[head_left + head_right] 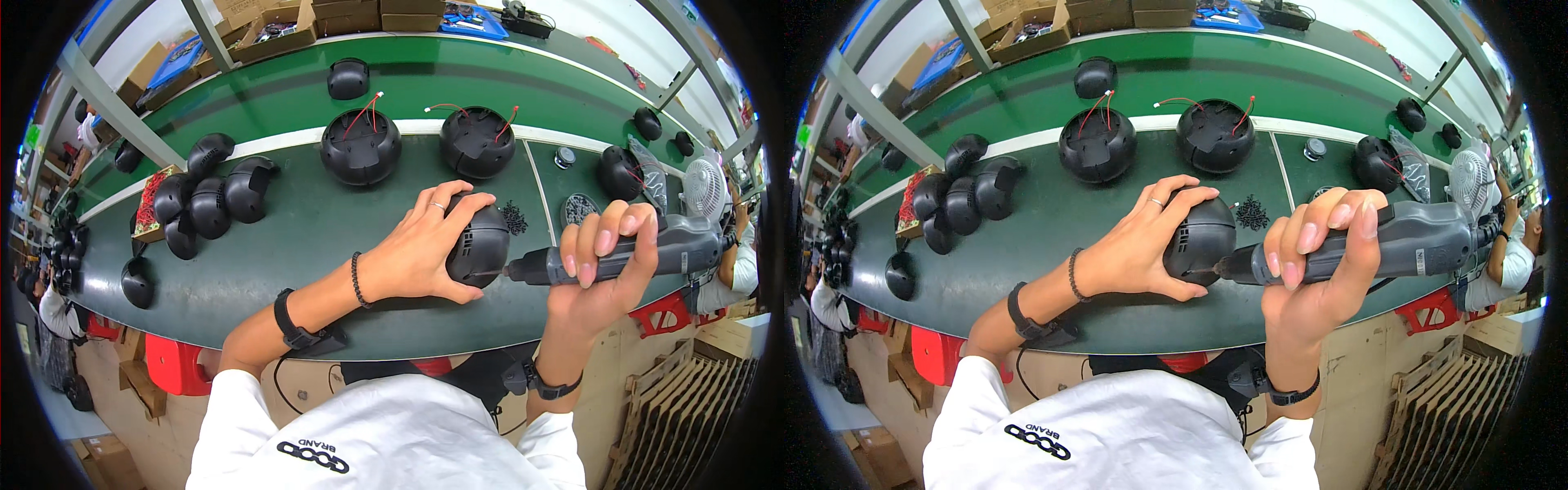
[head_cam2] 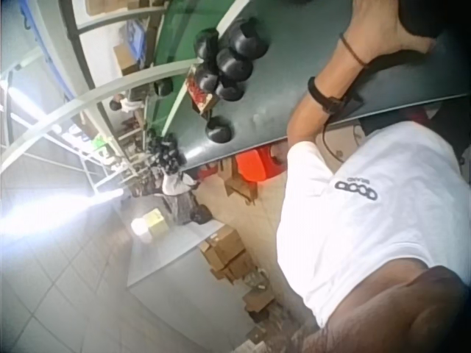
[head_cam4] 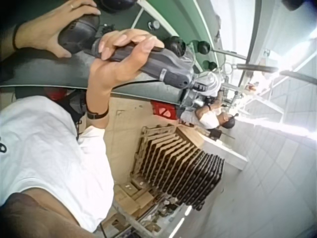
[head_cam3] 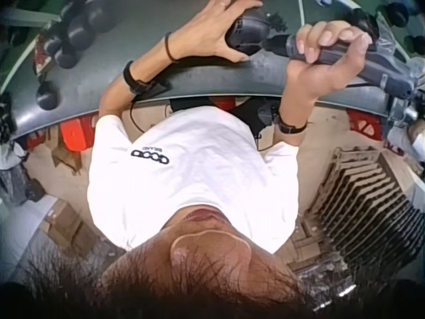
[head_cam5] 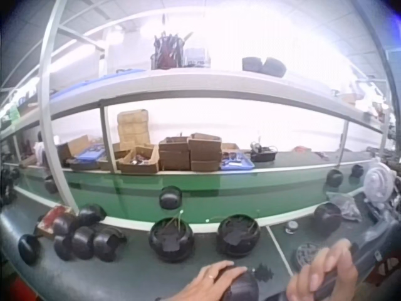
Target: Assembling black plastic components using a power screwdriver on a factory production line.
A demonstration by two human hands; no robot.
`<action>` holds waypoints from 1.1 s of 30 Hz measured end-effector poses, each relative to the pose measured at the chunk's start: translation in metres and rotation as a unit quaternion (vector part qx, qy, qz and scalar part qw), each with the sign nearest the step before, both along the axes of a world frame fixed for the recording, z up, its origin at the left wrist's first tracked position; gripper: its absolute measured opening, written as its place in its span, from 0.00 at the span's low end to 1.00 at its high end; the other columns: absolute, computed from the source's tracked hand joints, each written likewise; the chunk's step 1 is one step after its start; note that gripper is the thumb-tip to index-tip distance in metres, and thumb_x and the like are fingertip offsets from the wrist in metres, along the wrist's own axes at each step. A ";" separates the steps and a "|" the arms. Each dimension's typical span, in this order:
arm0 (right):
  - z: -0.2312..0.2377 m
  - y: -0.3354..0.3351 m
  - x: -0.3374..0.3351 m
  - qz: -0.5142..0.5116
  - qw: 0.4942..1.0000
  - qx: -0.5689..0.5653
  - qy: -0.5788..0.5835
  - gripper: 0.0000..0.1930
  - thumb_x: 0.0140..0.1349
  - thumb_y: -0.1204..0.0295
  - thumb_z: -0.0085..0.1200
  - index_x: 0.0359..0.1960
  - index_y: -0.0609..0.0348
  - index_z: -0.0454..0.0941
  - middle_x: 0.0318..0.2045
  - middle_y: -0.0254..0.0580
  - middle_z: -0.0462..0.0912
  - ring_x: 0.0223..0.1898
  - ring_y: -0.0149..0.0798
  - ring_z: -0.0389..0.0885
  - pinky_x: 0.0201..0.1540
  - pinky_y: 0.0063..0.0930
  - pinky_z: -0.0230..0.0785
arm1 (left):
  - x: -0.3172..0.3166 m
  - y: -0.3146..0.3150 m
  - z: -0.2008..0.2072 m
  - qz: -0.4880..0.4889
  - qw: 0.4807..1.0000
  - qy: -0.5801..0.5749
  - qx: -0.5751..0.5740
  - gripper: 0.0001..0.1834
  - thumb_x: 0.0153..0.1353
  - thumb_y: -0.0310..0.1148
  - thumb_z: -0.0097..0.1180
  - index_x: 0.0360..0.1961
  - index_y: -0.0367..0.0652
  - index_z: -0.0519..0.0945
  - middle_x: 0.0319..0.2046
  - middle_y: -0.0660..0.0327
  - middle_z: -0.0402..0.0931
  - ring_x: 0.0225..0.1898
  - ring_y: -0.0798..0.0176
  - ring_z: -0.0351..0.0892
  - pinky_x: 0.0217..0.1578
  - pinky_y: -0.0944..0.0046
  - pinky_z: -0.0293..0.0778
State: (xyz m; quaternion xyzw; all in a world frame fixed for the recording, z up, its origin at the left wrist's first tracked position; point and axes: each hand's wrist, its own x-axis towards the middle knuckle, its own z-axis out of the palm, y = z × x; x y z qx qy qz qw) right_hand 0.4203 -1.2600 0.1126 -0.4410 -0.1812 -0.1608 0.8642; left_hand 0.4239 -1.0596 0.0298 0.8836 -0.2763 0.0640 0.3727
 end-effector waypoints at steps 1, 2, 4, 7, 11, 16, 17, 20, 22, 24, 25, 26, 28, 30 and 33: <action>-0.001 0.001 0.000 0.001 1.000 -0.001 0.001 0.14 0.79 0.59 0.41 0.35 0.51 0.65 0.24 0.31 0.71 0.11 0.24 0.58 0.17 0.23 0.56 | 0.000 -0.001 0.000 0.003 1.000 0.001 -0.001 0.60 0.39 0.50 0.80 0.72 0.45 0.61 0.68 0.44 0.56 0.67 0.32 0.59 0.67 0.40 0.65; -0.002 0.002 -0.001 -0.003 1.000 -0.003 0.001 0.14 0.79 0.59 0.40 0.36 0.52 0.65 0.24 0.31 0.71 0.11 0.24 0.58 0.17 0.23 0.56 | 0.000 -0.001 0.000 0.004 1.000 0.002 -0.001 0.60 0.39 0.50 0.80 0.72 0.45 0.61 0.68 0.44 0.56 0.67 0.32 0.59 0.67 0.40 0.65; -0.005 0.004 -0.003 -0.004 1.000 -0.006 0.003 0.14 0.79 0.59 0.40 0.36 0.52 0.65 0.24 0.31 0.71 0.11 0.24 0.58 0.17 0.23 0.56 | 0.000 0.000 -0.001 0.005 1.000 0.003 -0.007 0.60 0.38 0.49 0.80 0.72 0.45 0.61 0.68 0.43 0.56 0.67 0.32 0.59 0.67 0.41 0.65; -0.010 0.007 -0.006 -0.002 1.000 -0.014 -0.010 0.13 0.79 0.59 0.39 0.37 0.52 0.65 0.25 0.32 0.71 0.12 0.24 0.58 0.18 0.23 0.57 | 0.000 -0.001 -0.002 0.010 1.000 0.003 -0.010 0.60 0.38 0.49 0.81 0.72 0.45 0.61 0.67 0.43 0.56 0.67 0.32 0.59 0.66 0.41 0.65; -0.022 0.013 -0.007 0.024 0.999 -0.021 -0.037 0.13 0.80 0.59 0.38 0.39 0.53 0.64 0.25 0.34 0.71 0.12 0.25 0.59 0.17 0.23 0.59 | -0.001 -0.002 0.001 0.015 1.000 0.011 -0.013 0.60 0.38 0.48 0.81 0.72 0.45 0.62 0.68 0.43 0.56 0.67 0.32 0.59 0.66 0.41 0.66; -0.036 0.018 0.001 0.071 0.996 -0.019 -0.059 0.14 0.80 0.59 0.38 0.38 0.53 0.65 0.24 0.33 0.70 0.12 0.24 0.59 0.17 0.21 0.60 | 0.000 -0.003 0.003 0.016 0.999 0.027 -0.017 0.58 0.38 0.46 0.80 0.71 0.46 0.63 0.68 0.42 0.56 0.68 0.31 0.59 0.65 0.40 0.67; -0.040 0.018 0.003 0.097 0.994 0.014 -0.053 0.13 0.80 0.60 0.38 0.38 0.54 0.63 0.24 0.35 0.70 0.12 0.25 0.60 0.17 0.23 0.61 | 0.000 -0.002 0.002 0.022 0.999 0.030 -0.018 0.58 0.38 0.46 0.80 0.71 0.46 0.63 0.68 0.42 0.56 0.68 0.31 0.59 0.65 0.40 0.67; -0.047 0.015 0.009 0.131 0.989 0.051 -0.049 0.14 0.80 0.59 0.37 0.37 0.54 0.64 0.23 0.35 0.70 0.12 0.26 0.61 0.18 0.23 0.62 | 0.001 0.000 0.000 0.016 0.999 0.028 -0.026 0.58 0.37 0.45 0.80 0.71 0.47 0.63 0.68 0.42 0.56 0.68 0.31 0.59 0.64 0.40 0.68; -0.050 0.017 0.009 0.139 0.987 0.055 -0.051 0.14 0.80 0.59 0.39 0.37 0.54 0.64 0.23 0.36 0.70 0.12 0.27 0.62 0.18 0.24 0.63 | 0.003 0.000 0.002 0.009 0.999 0.027 -0.031 0.58 0.37 0.44 0.80 0.71 0.48 0.63 0.68 0.43 0.56 0.68 0.31 0.60 0.64 0.40 0.68; -0.050 0.016 0.008 0.145 0.986 0.061 -0.060 0.14 0.80 0.58 0.41 0.37 0.54 0.64 0.23 0.36 0.71 0.12 0.27 0.63 0.18 0.25 0.64 | 0.001 0.001 0.001 0.005 0.999 0.024 -0.030 0.58 0.37 0.44 0.80 0.71 0.48 0.63 0.68 0.43 0.56 0.68 0.32 0.60 0.65 0.41 0.67; -0.051 0.016 0.006 0.156 0.984 0.050 -0.065 0.14 0.79 0.59 0.43 0.37 0.54 0.64 0.23 0.37 0.72 0.13 0.28 0.64 0.19 0.25 0.65 | 0.001 0.001 0.001 0.002 0.999 0.021 -0.028 0.58 0.37 0.44 0.80 0.72 0.48 0.63 0.69 0.43 0.56 0.68 0.32 0.60 0.65 0.41 0.67; -0.050 0.015 0.004 0.164 0.983 0.038 -0.071 0.14 0.79 0.59 0.45 0.37 0.55 0.64 0.24 0.38 0.73 0.13 0.29 0.65 0.19 0.26 0.66 | 0.001 0.001 0.001 -0.002 0.999 0.017 -0.029 0.58 0.37 0.44 0.80 0.72 0.48 0.63 0.69 0.43 0.56 0.68 0.32 0.60 0.65 0.41 0.67; -0.046 0.016 0.002 0.165 0.983 0.014 -0.076 0.14 0.78 0.59 0.47 0.38 0.55 0.64 0.24 0.38 0.74 0.13 0.29 0.67 0.20 0.27 0.66 | 0.001 0.003 0.003 -0.012 0.999 0.020 -0.026 0.59 0.37 0.44 0.81 0.72 0.48 0.63 0.69 0.43 0.56 0.68 0.33 0.60 0.66 0.41 0.65; -0.042 0.016 0.005 0.172 0.981 -0.017 -0.094 0.15 0.78 0.58 0.48 0.40 0.57 0.65 0.27 0.41 0.76 0.15 0.30 0.69 0.20 0.27 0.67 | 0.003 0.005 0.002 -0.012 0.999 0.021 -0.031 0.58 0.38 0.45 0.80 0.72 0.47 0.63 0.69 0.43 0.56 0.69 0.33 0.59 0.67 0.42 0.65; -0.013 -0.004 0.006 0.159 0.974 -0.008 -0.163 0.16 0.79 0.57 0.47 0.43 0.58 0.66 0.32 0.43 0.77 0.15 0.30 0.69 0.20 0.26 0.67 | -0.003 0.007 0.004 -0.005 1.000 0.015 -0.020 0.60 0.39 0.49 0.81 0.73 0.46 0.61 0.69 0.41 0.56 0.69 0.32 0.60 0.67 0.41 0.65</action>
